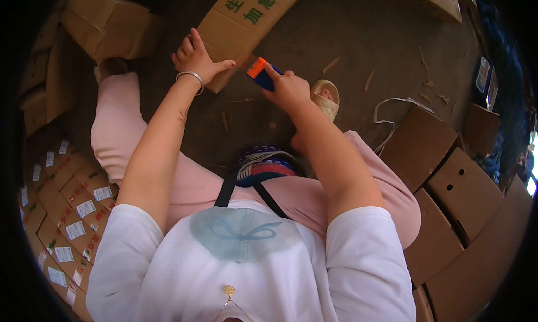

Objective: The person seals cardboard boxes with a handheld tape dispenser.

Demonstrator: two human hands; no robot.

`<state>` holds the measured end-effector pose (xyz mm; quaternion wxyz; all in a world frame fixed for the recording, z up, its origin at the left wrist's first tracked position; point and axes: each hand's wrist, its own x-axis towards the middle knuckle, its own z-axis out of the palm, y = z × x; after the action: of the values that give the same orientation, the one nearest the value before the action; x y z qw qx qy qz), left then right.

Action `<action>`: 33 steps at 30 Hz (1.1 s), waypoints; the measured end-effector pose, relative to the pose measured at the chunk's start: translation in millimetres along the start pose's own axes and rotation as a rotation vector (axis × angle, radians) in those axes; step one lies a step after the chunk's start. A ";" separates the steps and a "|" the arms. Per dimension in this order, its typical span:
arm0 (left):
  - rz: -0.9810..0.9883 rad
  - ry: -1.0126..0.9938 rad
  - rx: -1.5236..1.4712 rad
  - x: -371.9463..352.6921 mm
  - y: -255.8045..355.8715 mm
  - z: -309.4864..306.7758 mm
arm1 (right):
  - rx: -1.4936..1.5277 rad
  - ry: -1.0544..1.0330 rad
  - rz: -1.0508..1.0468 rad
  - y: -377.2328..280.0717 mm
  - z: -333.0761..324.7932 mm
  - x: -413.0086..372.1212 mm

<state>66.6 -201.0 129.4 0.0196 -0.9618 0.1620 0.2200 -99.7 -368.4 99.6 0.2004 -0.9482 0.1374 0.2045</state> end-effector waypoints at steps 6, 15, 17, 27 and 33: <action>0.037 -0.002 -0.034 16.0 -16.5 10.4 | 0.009 -0.064 0.053 -29.6 -14.9 33.4; 0.036 -0.005 -0.091 6.5 -8.2 7.8 | 0.201 -0.463 0.150 -23.5 -57.3 73.3; 0.024 0.022 -0.063 6.5 -5.2 9.6 | 0.101 -0.427 0.200 -22.1 -47.1 72.2; 0.106 0.370 -0.028 -43.0 19.4 19.9 | -0.211 -0.317 0.088 83.2 -160.4 -43.2; 0.532 0.395 -0.095 -60.5 18.3 34.1 | -0.020 -0.122 0.282 125.4 -193.9 -100.0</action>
<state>-5.0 -196.2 125.3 -0.1149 -0.9096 0.3977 0.0341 -166.0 -545.8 265.5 0.1682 -0.9073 0.2547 0.2894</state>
